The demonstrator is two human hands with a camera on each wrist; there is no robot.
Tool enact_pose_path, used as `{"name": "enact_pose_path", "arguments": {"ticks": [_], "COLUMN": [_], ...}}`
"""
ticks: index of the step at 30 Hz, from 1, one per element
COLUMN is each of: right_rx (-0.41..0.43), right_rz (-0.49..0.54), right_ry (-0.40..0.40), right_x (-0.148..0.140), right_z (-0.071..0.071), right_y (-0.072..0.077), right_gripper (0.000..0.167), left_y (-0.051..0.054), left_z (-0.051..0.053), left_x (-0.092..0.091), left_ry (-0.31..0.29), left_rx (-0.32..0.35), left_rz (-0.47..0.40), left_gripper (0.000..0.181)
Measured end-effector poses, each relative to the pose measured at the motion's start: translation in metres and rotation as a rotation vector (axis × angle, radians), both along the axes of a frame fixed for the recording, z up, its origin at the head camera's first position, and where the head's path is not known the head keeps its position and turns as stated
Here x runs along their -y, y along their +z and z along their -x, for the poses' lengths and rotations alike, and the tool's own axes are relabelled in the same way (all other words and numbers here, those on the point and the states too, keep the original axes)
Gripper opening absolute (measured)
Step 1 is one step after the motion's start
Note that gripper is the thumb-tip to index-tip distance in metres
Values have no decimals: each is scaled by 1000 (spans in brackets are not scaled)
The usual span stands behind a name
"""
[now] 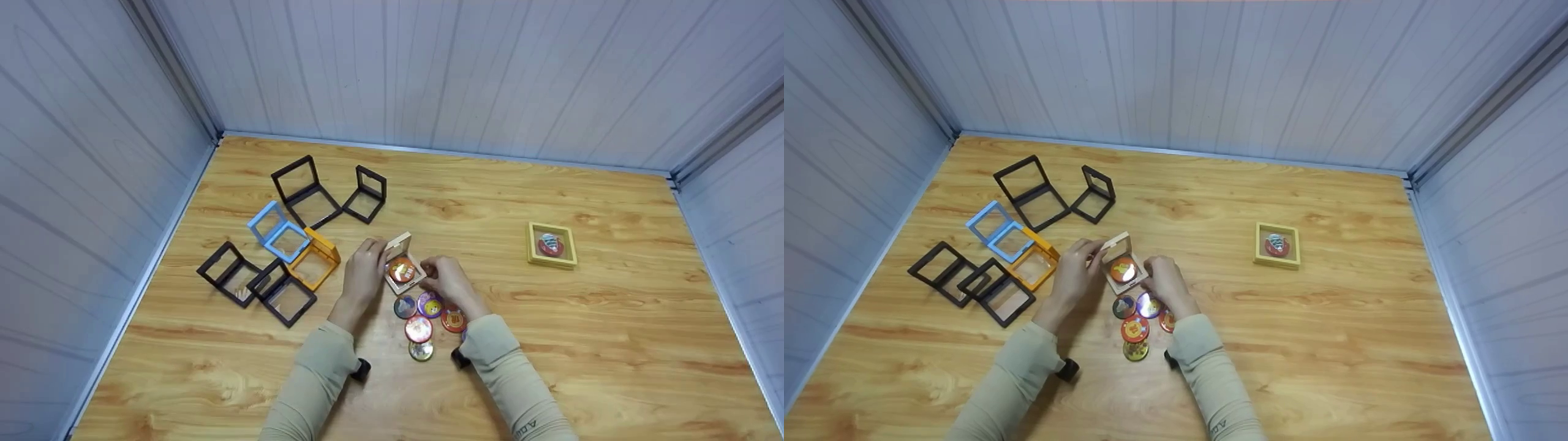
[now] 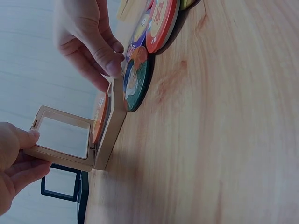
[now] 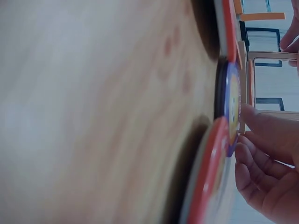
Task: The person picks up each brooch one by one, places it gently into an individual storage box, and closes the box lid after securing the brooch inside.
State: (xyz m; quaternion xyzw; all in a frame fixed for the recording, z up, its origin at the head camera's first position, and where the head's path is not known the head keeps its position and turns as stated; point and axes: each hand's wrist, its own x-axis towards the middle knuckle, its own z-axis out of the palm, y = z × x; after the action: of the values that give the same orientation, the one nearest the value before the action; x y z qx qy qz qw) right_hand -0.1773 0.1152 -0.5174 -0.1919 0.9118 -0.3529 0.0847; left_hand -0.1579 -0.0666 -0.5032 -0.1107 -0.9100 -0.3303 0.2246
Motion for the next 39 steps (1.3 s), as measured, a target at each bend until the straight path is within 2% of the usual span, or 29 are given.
{"name": "enact_pose_path", "arguments": {"ticks": [4,10,22,32,39], "right_rx": [23,15,22,-2,1], "right_rz": [1,-11,-5,30,32], "right_ry": [-13,-10,-2,19,1], "right_x": [0,-1,0,-1,-2], "right_z": [1,2,2,2,3], "right_y": [0,0,0,-1,-1], "right_gripper": [19,16,17,10,7], "left_y": [1,3,7,4,0], "left_z": [-1,-5,-12,-17,-20], "left_x": [-1,-3,-6,-8,-10], "left_ry": [-3,-17,-92,-131,-169], "left_rx": [12,63,143,213,212], "left_rz": [5,-4,33,71,88], "left_gripper": [15,15,13,10,15]}}
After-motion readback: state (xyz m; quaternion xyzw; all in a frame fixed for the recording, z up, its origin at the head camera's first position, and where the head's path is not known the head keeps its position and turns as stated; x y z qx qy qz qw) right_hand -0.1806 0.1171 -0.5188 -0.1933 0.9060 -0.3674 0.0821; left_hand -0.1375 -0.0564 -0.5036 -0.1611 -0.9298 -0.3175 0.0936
